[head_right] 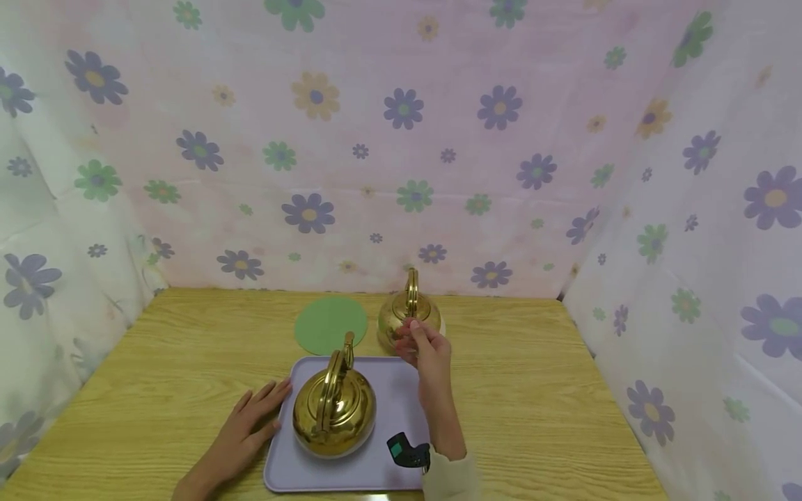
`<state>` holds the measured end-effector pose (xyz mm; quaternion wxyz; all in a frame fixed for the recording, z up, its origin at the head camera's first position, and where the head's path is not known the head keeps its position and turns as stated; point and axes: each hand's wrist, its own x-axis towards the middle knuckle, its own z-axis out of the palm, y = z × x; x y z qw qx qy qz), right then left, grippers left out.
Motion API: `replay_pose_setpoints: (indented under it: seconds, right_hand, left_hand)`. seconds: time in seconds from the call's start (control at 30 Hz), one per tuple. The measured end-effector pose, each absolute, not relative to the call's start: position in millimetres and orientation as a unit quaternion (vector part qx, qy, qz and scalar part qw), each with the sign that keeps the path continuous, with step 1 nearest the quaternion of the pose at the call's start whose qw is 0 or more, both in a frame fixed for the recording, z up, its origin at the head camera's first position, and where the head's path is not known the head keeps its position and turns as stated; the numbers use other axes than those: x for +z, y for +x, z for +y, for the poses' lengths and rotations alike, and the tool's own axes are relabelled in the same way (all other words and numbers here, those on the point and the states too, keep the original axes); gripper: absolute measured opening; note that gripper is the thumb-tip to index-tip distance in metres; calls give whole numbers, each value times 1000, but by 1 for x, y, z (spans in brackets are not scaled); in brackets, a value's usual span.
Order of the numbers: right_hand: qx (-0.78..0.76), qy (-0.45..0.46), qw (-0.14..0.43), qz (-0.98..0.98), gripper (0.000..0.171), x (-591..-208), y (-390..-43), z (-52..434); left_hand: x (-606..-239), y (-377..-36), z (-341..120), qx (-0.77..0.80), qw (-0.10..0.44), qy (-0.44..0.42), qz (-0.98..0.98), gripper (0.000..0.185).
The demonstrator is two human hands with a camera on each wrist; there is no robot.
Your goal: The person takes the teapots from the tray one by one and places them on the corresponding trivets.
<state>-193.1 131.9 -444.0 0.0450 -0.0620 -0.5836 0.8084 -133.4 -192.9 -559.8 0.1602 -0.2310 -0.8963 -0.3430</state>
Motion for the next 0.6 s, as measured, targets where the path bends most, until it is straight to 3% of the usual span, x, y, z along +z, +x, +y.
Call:
replay_pose_setpoints:
  seconds: [0.37, 0.6]
  right_hand:
    - [766, 15, -45, -641, 38, -436, -169, 109]
    - [747, 45, -91, -657, 49, -435, -159, 101]
  left_hand:
    - [-559, -134, -192, -335, 167, -233, -898, 54]
    - [-560, -135, -192, -340, 165, -230, -897, 55]
